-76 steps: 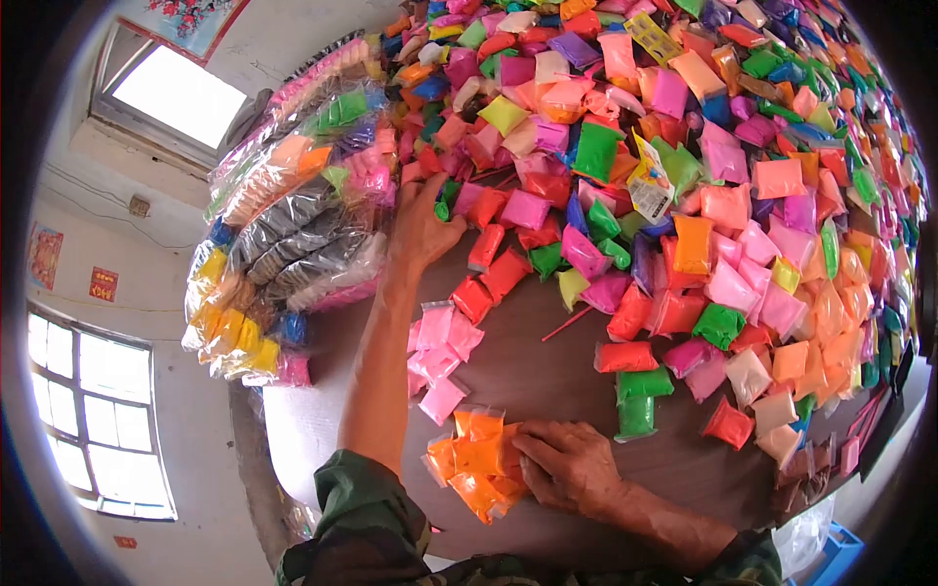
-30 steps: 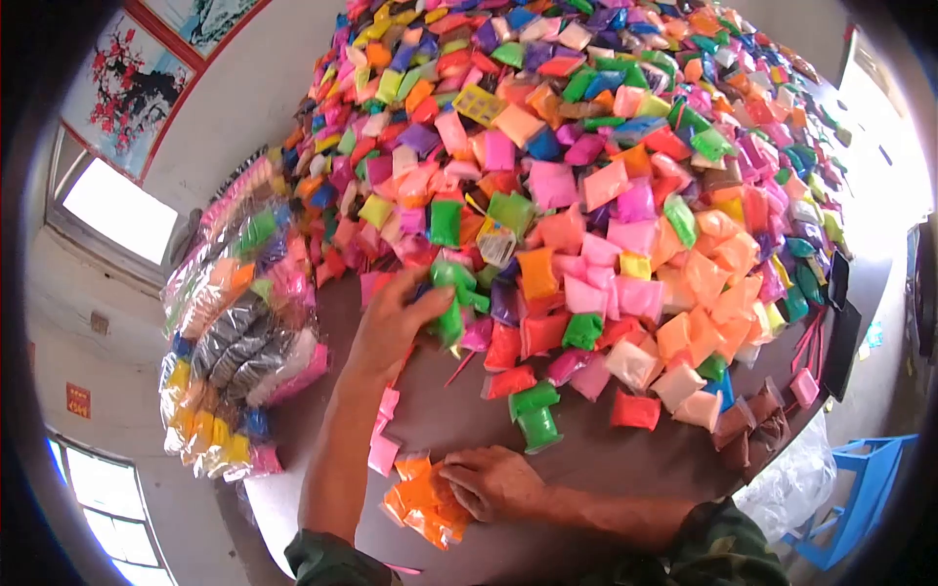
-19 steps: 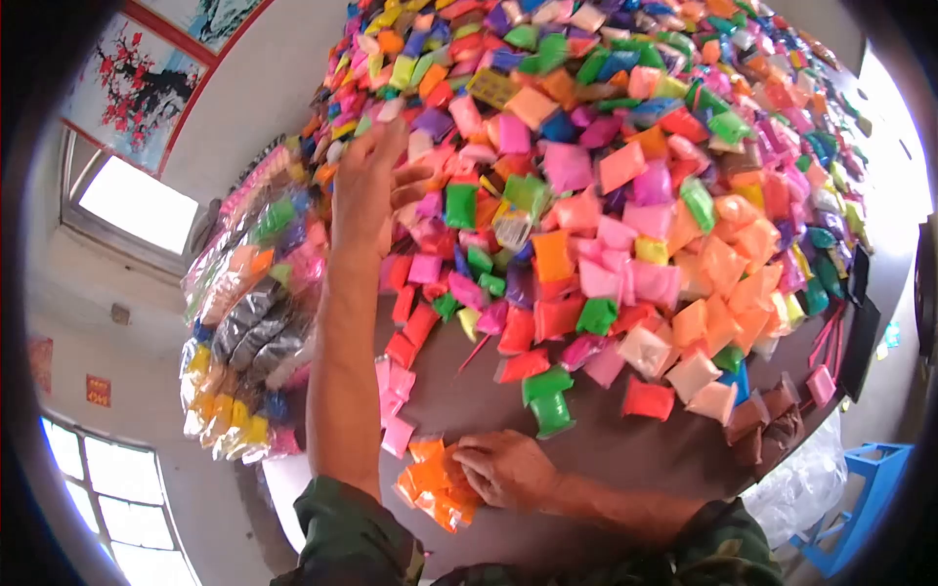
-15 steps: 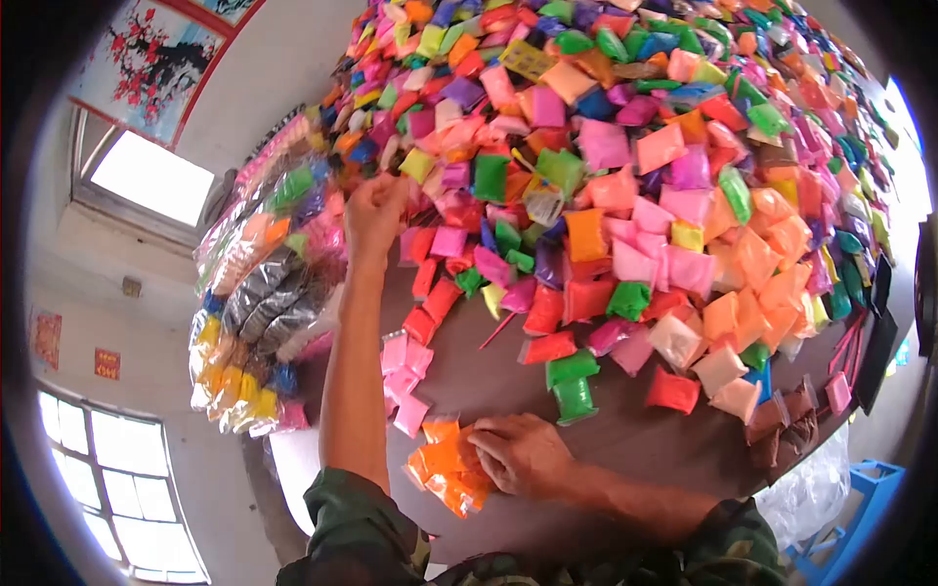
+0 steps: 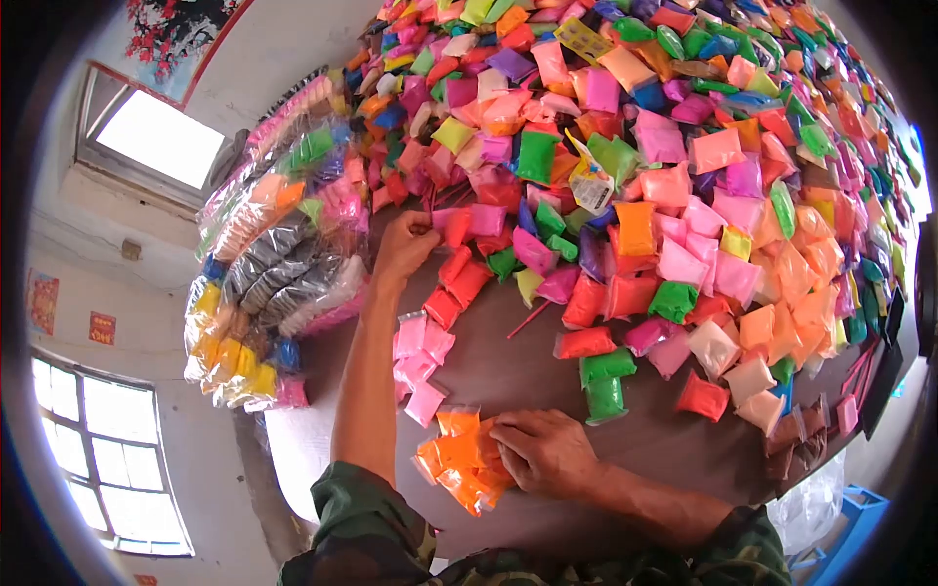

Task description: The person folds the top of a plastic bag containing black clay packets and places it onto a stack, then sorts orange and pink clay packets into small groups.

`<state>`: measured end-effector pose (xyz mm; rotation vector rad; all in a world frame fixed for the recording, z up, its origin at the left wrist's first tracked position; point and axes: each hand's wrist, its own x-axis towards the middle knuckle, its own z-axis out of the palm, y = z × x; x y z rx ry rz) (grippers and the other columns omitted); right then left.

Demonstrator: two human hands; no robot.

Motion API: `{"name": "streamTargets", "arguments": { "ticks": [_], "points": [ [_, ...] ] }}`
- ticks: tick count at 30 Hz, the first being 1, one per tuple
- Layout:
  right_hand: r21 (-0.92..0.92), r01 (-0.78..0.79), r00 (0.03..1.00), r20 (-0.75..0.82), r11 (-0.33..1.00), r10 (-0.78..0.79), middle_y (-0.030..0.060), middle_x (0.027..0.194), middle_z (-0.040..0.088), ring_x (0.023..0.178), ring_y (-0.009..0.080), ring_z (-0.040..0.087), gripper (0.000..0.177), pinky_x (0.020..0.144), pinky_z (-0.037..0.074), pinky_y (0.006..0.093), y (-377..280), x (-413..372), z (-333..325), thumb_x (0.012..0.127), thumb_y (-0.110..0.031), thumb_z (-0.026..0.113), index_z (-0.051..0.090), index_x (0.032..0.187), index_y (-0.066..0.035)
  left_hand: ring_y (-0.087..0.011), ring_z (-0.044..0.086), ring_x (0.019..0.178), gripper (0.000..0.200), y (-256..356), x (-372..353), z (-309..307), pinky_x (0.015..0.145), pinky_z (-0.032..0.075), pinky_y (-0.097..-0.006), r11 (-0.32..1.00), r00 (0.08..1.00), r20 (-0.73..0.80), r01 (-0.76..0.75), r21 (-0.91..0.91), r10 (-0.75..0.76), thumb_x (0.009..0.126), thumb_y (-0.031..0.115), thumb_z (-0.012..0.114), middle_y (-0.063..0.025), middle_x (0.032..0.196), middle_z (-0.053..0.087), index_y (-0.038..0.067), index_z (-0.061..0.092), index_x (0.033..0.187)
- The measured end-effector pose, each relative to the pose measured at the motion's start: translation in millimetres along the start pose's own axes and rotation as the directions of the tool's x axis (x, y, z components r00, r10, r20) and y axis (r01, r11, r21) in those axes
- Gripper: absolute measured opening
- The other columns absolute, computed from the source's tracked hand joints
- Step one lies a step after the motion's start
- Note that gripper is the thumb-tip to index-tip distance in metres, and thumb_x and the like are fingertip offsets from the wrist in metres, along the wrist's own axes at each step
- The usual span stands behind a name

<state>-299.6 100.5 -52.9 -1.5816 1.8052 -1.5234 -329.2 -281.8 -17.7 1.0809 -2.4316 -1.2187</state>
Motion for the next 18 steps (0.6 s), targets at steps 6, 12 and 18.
{"name": "streamTargets", "arguments": {
  "ticks": [6,12,18],
  "points": [
    [0.007,-0.005,1.000,-0.003,1.000,0.005,0.0059,0.114,0.072,0.089,0.0285,0.072,0.025,0.073,0.055,0.0434,-0.9,-1.2,-2.3,0.083,-0.008,0.074,0.071,0.108,-0.008,-0.0120,0.067,0.090,0.024,34.3,-13.8,-4.7,0.077,0.054,-0.0273,0.941,0.935,-0.288,-0.273,-0.202,0.209,0.085,0.006,0.074,-0.0072,0.101,0.071,-0.001,0.067,0.107],
    [0.017,0.009,1.000,0.022,1.000,-0.009,0.0096,0.113,0.070,0.090,0.0321,0.070,0.030,0.076,0.054,0.0452,-0.1,-1.5,-2.2,0.085,-0.010,0.072,0.068,0.115,-0.006,-0.0265,0.069,0.110,0.046,64.8,-26.3,24.4,0.098,0.053,-0.0363,0.846,0.883,0.072,-0.466,0.261,0.464,0.086,0.011,0.068,-0.0163,0.120,0.071,-0.003,0.064,0.130],
    [-0.006,0.005,1.000,-0.007,1.000,-0.005,0.0055,0.113,0.072,0.086,0.0284,0.071,0.025,0.070,0.054,0.0428,-0.6,-2.4,-1.4,0.083,-0.008,0.075,0.071,0.108,-0.008,-0.0424,0.062,0.124,0.062,62.5,-14.6,46.9,0.108,0.048,-0.0460,0.728,0.856,0.146,-0.502,0.467,0.497,0.081,0.022,0.073,-0.0260,0.130,0.066,-0.002,0.059,0.137]
  ]
}}
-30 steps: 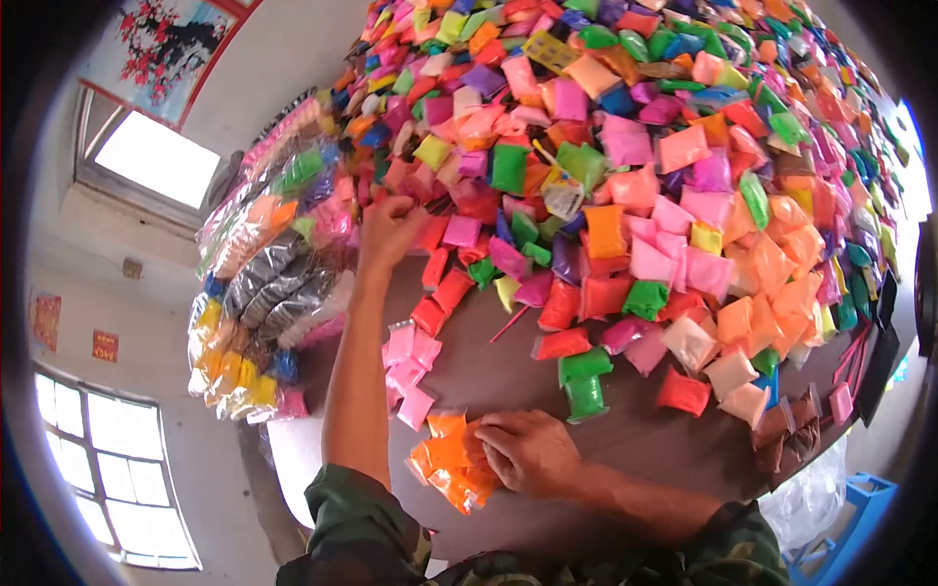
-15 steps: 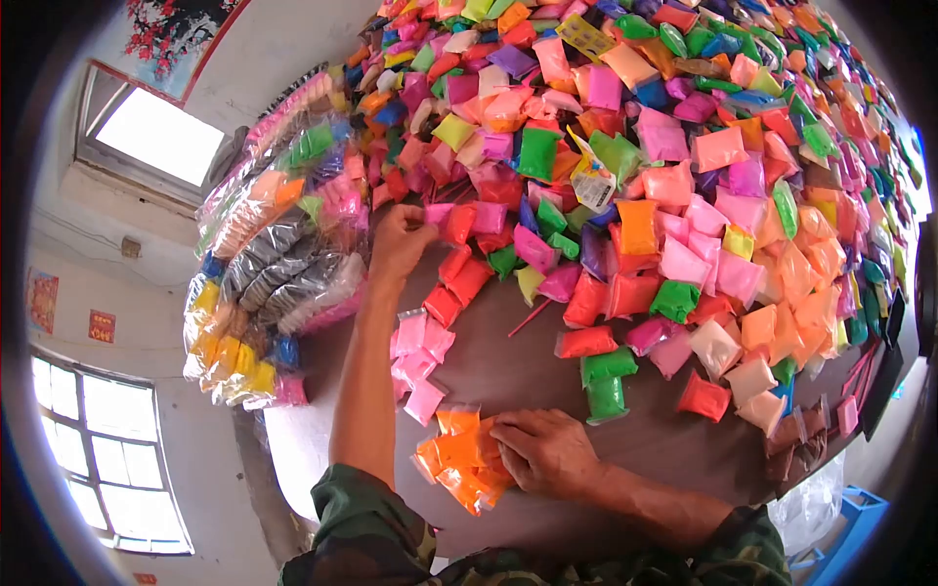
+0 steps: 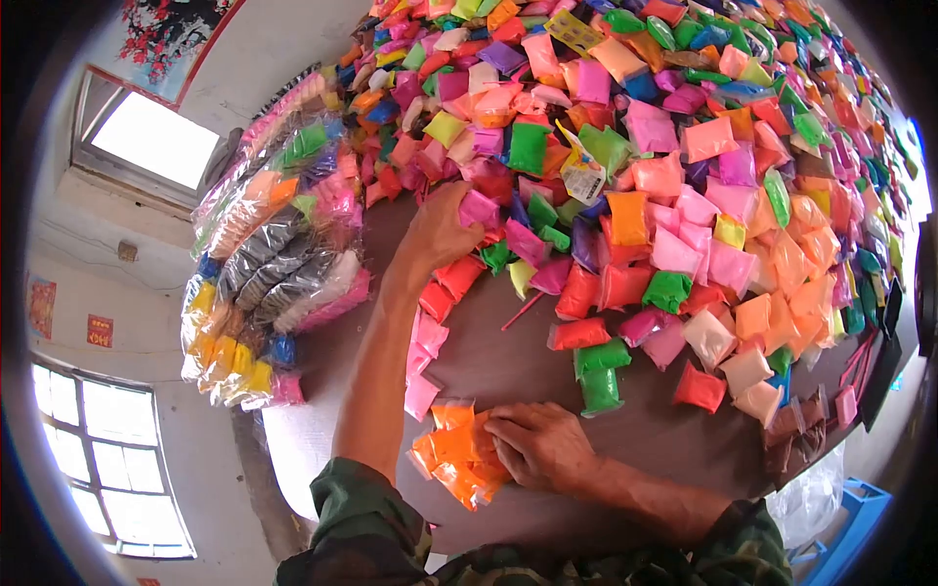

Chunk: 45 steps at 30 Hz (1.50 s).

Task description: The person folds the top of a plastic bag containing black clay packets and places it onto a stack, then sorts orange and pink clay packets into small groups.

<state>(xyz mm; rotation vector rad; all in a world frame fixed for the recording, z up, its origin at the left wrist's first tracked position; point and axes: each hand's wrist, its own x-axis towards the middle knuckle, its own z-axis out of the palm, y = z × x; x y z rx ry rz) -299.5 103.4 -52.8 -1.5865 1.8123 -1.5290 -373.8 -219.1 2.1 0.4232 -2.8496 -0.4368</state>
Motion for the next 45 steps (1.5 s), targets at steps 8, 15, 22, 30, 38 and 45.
{"name": "streamTargets", "arguments": {
  "ticks": [8,15,22,30,38,45],
  "points": [
    [0.008,0.000,1.000,-0.016,1.000,0.000,0.0072,0.110,0.073,0.089,0.0300,0.073,0.024,0.073,0.055,0.0434,-0.8,1.8,-1.8,0.083,-0.008,0.075,0.071,0.107,-0.007,-0.0248,0.071,0.093,0.055,11.4,-33.0,-40.2,0.086,0.056,-0.0374,0.990,0.991,-0.014,0.135,-0.041,-0.136,0.077,0.027,0.087,-0.0142,0.108,0.072,-0.004,0.067,0.117],
    [-0.001,0.010,1.000,-0.024,1.000,-0.010,0.0089,0.109,0.073,0.093,0.0322,0.072,0.024,0.077,0.057,0.0457,-1.0,1.9,0.8,0.085,-0.011,0.072,0.071,0.108,-0.006,-0.0145,0.069,0.083,0.044,16.7,-134.2,-94.3,0.076,0.055,-0.0336,0.829,0.872,0.047,0.479,-0.291,-0.487,0.082,0.032,0.085,-0.0081,0.091,0.074,-0.001,0.072,0.109],
    [-0.018,0.021,0.998,-0.066,1.000,-0.022,0.0093,0.107,0.074,0.091,0.0319,0.073,0.020,0.076,0.057,0.0451,-3.2,4.3,3.8,0.084,-0.007,0.072,0.072,0.104,-0.005,-0.0103,0.067,0.079,0.036,-21.3,-224.8,-83.1,0.065,0.056,-0.0288,0.742,0.801,0.054,0.576,-0.342,-0.596,0.092,0.027,0.081,-0.0034,0.095,0.073,0.003,0.072,0.118],
    [-0.018,0.011,0.998,-0.067,1.000,-0.013,0.0101,0.105,0.075,0.088,0.0323,0.073,0.016,0.076,0.057,0.0448,-4.2,5.0,4.2,0.085,-0.005,0.072,0.072,0.100,-0.004,-0.0088,0.065,0.077,0.034,-12.3,-240.6,-83.0,0.060,0.052,-0.0275,0.559,0.734,0.081,0.579,-0.594,-0.674,0.094,0.025,0.080,-0.0016,0.097,0.071,0.003,0.070,0.119],
    [-0.013,0.028,0.997,-0.069,1.000,-0.029,0.0118,0.106,0.074,0.090,0.0340,0.073,0.017,0.080,0.059,0.0456,-2.6,4.9,8.5,0.084,-0.009,0.073,0.073,0.101,-0.005,-0.0099,0.067,0.071,0.027,17.3,-261.1,-68.7,0.052,0.052,-0.0282,0.363,0.716,0.058,0.420,-0.832,-0.696,0.098,0.029,0.076,-0.0009,0.093,0.071,0.007,0.069,0.112],
    [0.041,0.060,0.994,-0.098,0.997,-0.056,0.0091,0.108,0.073,0.092,0.0326,0.072,0.018,0.078,0.059,0.0453,5.8,-4.4,7.3,0.084,-0.008,0.072,0.072,0.102,-0.007,-0.0157,0.071,0.099,0.040,53.0,-240.5,-62.1,0.087,0.057,-0.0317,0.358,0.842,0.155,0.377,-0.854,-0.517,0.093,0.026,0.082,-0.0045,0.106,0.074,0.002,0.068,0.121]
  ]
}}
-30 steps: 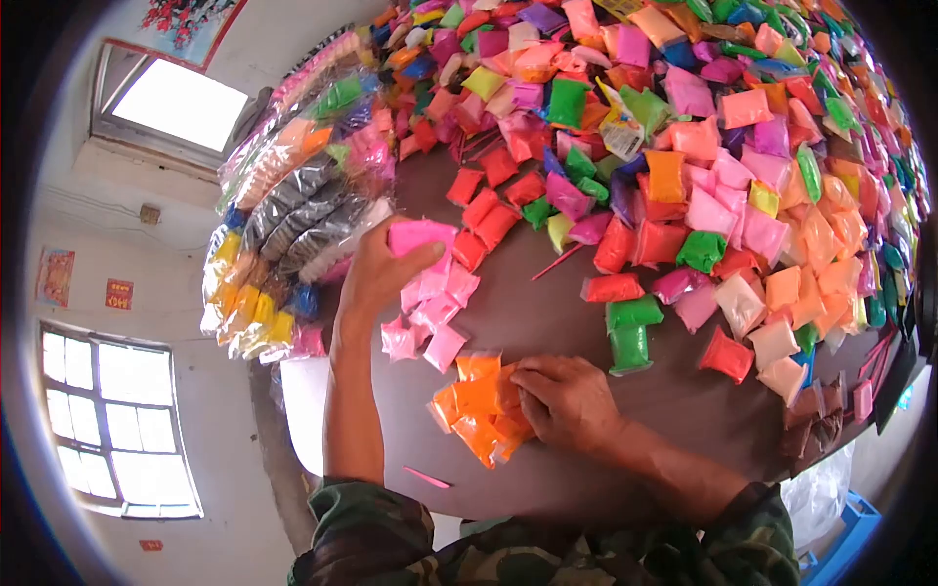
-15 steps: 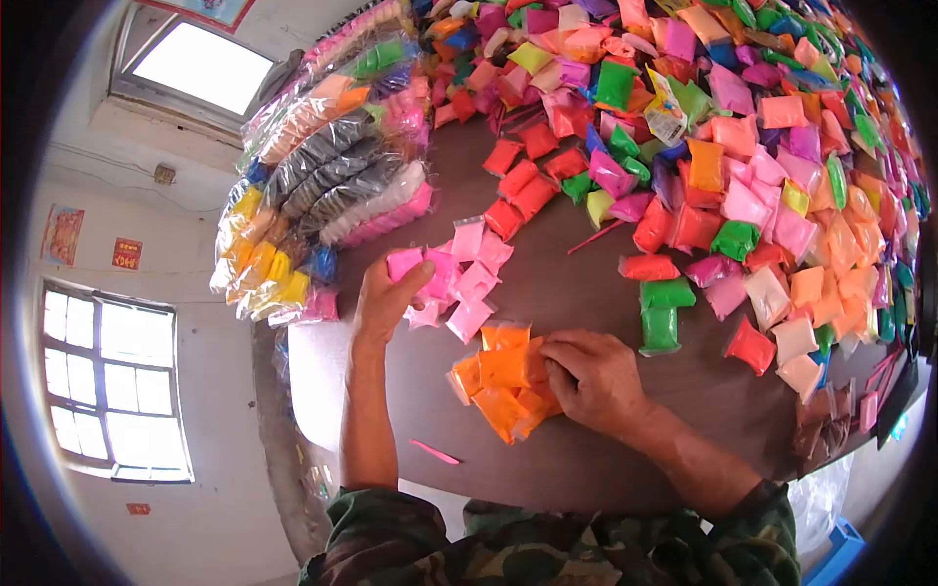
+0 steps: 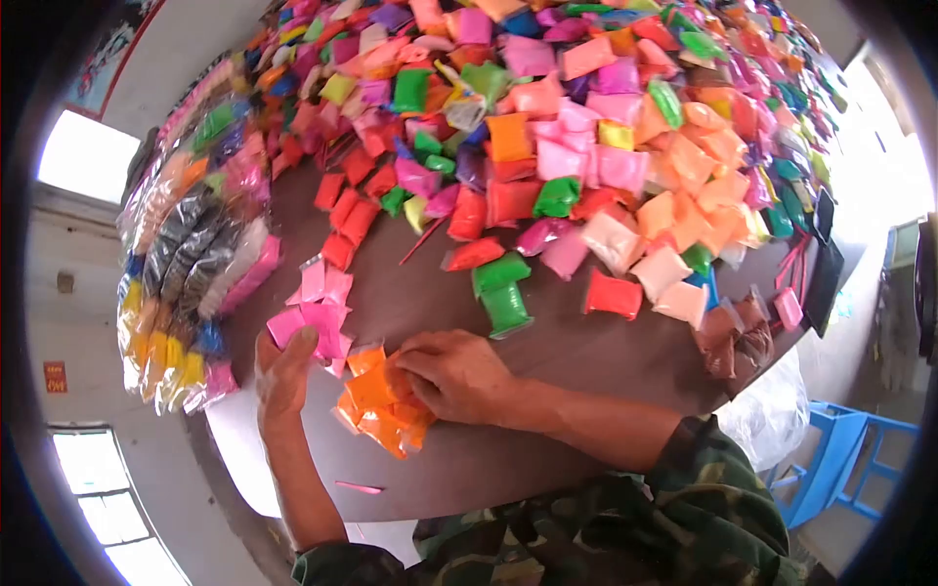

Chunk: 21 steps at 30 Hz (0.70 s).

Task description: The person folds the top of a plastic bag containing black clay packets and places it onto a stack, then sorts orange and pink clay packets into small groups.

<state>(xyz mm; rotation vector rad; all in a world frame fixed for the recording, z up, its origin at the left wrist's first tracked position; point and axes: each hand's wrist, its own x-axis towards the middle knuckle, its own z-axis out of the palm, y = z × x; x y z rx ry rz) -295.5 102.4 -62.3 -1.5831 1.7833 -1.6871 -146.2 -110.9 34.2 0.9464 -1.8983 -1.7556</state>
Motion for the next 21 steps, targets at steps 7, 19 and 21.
{"name": "streamTargets", "arguments": {
  "ticks": [7,19,21],
  "points": [
    [0.024,-0.013,1.000,0.008,1.000,0.013,0.0090,0.100,0.072,0.089,0.0333,0.072,0.015,0.075,0.058,0.0453,0.1,-0.4,0.5,0.085,-0.005,0.071,0.071,0.100,-0.005,-0.0162,0.072,0.085,0.043,23.1,7.0,69.0,0.069,0.061,-0.0298,0.997,0.979,0.193,0.061,0.036,-0.067,0.093,0.027,0.080,-0.0059,0.099,0.071,0.002,0.062,0.123],
    [0.034,0.002,1.000,0.002,0.999,-0.002,0.0108,0.098,0.072,0.086,0.0356,0.071,0.016,0.074,0.058,0.0469,2.7,-0.4,3.0,0.084,-0.005,0.071,0.071,0.100,-0.004,-0.0167,0.071,0.077,0.042,23.6,35.0,93.9,0.060,0.058,-0.0296,0.986,0.986,0.030,0.165,0.019,-0.166,0.099,0.037,0.074,-0.0072,0.096,0.071,0.005,0.063,0.124],
    [0.039,0.001,1.000,0.001,0.999,-0.001,0.0111,0.098,0.072,0.086,0.0357,0.071,0.016,0.075,0.058,0.0473,2.5,-2.5,5.5,0.084,-0.005,0.070,0.072,0.100,-0.004,-0.0190,0.072,0.083,0.040,14.2,35.5,97.2,0.061,0.060,-0.0329,0.980,0.981,0.008,0.195,-0.027,-0.195,0.102,0.032,0.070,-0.0065,0.104,0.070,0.006,0.060,0.131]
  ]
}}
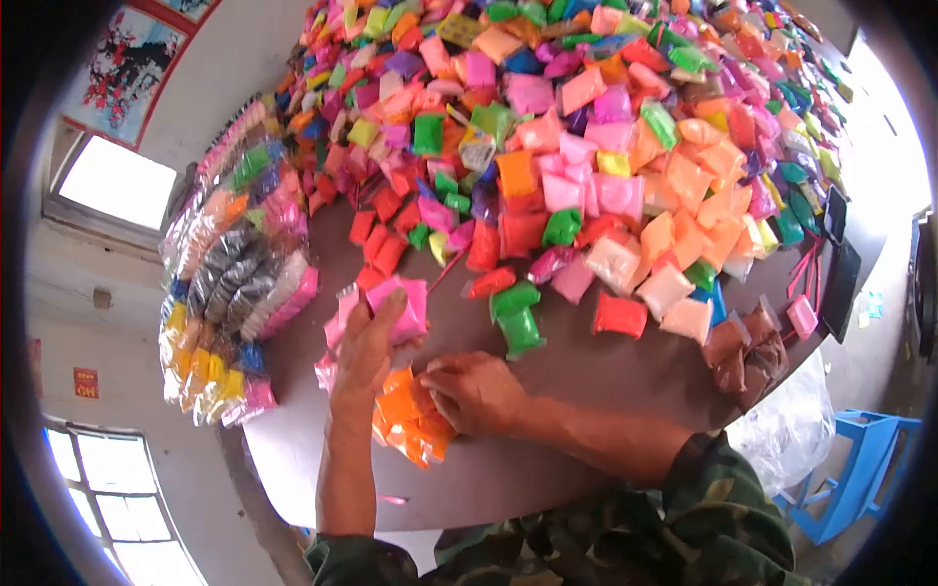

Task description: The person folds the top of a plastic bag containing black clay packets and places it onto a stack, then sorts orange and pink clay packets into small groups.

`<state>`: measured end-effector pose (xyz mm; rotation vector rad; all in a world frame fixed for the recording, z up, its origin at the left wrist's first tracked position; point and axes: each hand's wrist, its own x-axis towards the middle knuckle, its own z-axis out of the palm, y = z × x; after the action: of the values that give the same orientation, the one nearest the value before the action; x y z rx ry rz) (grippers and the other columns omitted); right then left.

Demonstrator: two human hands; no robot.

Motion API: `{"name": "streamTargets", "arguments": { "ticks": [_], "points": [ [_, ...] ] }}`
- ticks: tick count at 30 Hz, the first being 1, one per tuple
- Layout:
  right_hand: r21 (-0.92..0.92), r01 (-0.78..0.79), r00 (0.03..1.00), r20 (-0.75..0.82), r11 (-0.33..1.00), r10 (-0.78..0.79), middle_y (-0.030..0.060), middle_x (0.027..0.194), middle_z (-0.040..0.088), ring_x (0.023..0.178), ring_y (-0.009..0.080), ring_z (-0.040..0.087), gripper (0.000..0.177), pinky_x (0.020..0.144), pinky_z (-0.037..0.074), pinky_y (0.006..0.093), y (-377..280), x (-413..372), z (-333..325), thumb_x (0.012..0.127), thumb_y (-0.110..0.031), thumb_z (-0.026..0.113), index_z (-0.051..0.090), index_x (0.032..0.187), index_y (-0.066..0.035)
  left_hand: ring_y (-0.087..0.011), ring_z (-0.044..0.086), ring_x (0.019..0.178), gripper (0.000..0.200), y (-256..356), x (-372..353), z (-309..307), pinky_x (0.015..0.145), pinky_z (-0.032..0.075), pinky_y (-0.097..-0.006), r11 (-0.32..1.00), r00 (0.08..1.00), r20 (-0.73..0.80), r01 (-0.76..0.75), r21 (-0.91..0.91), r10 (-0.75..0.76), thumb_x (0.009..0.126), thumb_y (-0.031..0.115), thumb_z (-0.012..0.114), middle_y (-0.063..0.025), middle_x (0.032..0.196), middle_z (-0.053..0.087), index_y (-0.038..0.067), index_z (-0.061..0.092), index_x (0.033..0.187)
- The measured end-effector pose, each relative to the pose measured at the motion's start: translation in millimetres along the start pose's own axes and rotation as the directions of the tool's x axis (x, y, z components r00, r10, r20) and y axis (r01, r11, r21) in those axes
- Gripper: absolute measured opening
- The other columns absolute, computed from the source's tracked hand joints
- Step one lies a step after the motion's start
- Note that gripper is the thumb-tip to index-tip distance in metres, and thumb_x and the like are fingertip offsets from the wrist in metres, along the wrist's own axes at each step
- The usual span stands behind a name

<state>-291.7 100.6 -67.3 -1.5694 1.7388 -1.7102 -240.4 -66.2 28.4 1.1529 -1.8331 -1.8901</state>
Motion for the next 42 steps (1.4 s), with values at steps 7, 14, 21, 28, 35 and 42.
{"name": "streamTargets", "arguments": {
  "ticks": [7,14,21,28,35,42],
  "points": [
    [0.026,0.023,0.999,-0.046,0.999,-0.022,0.0142,0.094,0.068,0.087,0.0373,0.069,0.005,0.077,0.056,0.0492,-2.1,-0.5,0.1,0.086,-0.007,0.067,0.068,0.090,-0.005,-0.0212,0.072,0.091,0.039,-3.1,7.4,17.8,0.071,0.063,-0.0376,0.999,0.981,0.189,0.036,-0.023,-0.031,0.102,0.024,0.068,-0.0067,0.110,0.070,0.006,0.058,0.135],
    [0.038,0.029,0.999,-0.040,0.999,-0.028,0.0123,0.091,0.066,0.086,0.0352,0.068,0.003,0.076,0.055,0.0482,-2.0,-1.3,-0.2,0.088,-0.007,0.067,0.065,0.087,-0.008,-0.0138,0.070,0.090,0.036,48.5,29.5,77.6,0.069,0.063,-0.0333,0.997,0.964,0.259,-0.071,0.030,0.061,0.100,0.021,0.071,-0.0028,0.110,0.069,0.004,0.060,0.131],
    [0.067,-0.002,0.999,0.034,0.998,-0.001,0.0113,0.089,0.066,0.086,0.0337,0.069,0.005,0.076,0.055,0.0469,-1.1,-0.4,-2.5,0.090,-0.008,0.067,0.065,0.086,-0.010,-0.0157,0.071,0.093,0.040,78.6,80.7,131.0,0.074,0.063,-0.0331,0.954,0.925,0.346,-0.231,0.188,0.156,0.098,0.025,0.075,-0.0044,0.108,0.069,0.004,0.061,0.129],
    [0.048,0.014,1.000,-0.009,0.999,-0.013,0.0103,0.088,0.066,0.085,0.0330,0.068,0.007,0.076,0.055,0.0467,-2.7,0.3,-1.7,0.090,-0.009,0.066,0.065,0.084,-0.010,-0.0187,0.068,0.109,0.050,142.6,134.1,195.6,0.071,0.063,-0.0321,0.944,0.903,0.302,-0.328,0.025,0.306,0.100,0.036,0.072,-0.0095,0.114,0.067,-0.002,0.058,0.130],
    [-0.012,-0.039,0.998,0.055,0.999,0.039,0.0063,0.097,0.071,0.088,0.0304,0.071,0.009,0.076,0.057,0.0447,-2.3,-2.0,-1.8,0.088,-0.009,0.070,0.070,0.097,-0.010,-0.0157,0.071,0.080,0.059,93.2,143.1,128.7,0.063,0.059,-0.0259,0.837,0.844,0.197,-0.527,0.144,0.498,0.100,0.037,0.073,-0.0148,0.116,0.072,-0.007,0.057,0.136],
    [-0.014,-0.012,1.000,0.004,1.000,0.012,0.0069,0.100,0.073,0.086,0.0321,0.072,0.013,0.074,0.059,0.0450,-2.1,2.7,-3.8,0.086,-0.009,0.072,0.071,0.099,-0.008,-0.0109,0.070,0.079,0.031,48.3,120.5,-24.6,0.062,0.056,-0.0241,0.888,0.923,-0.092,-0.326,0.325,0.373,0.101,0.031,0.071,-0.0056,0.101,0.075,0.005,0.071,0.118]
  ]
}}
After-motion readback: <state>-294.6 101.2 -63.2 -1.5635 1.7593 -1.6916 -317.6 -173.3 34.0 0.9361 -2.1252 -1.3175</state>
